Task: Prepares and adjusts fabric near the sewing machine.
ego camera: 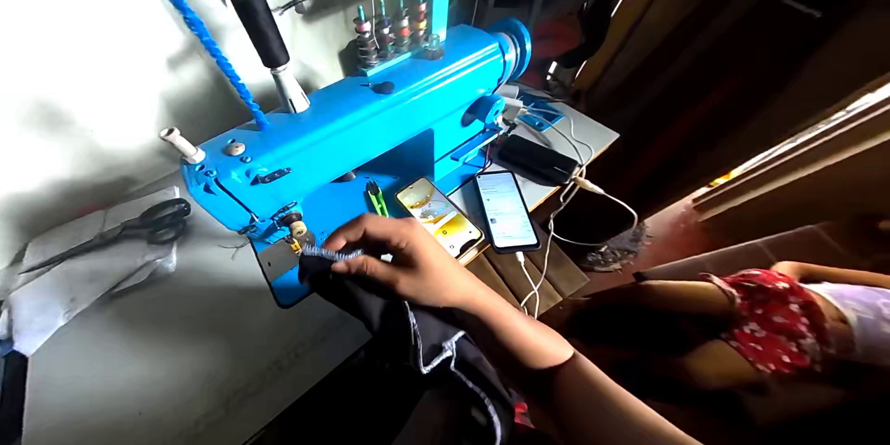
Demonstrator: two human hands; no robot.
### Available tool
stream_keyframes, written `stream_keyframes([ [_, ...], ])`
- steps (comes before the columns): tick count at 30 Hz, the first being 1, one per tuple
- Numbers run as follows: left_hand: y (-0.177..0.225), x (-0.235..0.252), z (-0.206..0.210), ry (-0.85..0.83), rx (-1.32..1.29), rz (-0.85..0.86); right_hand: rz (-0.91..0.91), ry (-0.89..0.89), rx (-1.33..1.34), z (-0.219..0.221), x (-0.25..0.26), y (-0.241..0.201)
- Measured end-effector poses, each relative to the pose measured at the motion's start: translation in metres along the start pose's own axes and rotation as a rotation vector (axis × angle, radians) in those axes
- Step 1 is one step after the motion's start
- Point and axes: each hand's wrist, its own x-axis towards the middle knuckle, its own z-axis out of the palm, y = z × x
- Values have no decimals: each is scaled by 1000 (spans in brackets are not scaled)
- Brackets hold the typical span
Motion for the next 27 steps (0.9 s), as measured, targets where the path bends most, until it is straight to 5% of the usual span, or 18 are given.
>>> stream_keyframes([
  [5, -6, 9, -18, -332, 197, -428, 18, -181, 37, -12, -32, 16],
  [13, 10, -28, -67, 736, 123, -428, 328, -71, 248, -25, -83, 29],
  [19, 0, 5, -41, 980, -129, -196, 159, -148, 237, -15, -70, 25],
  [27, -19, -12, -50, 605, -21, -254, -26, 33, 472, -44, -60, 4],
])
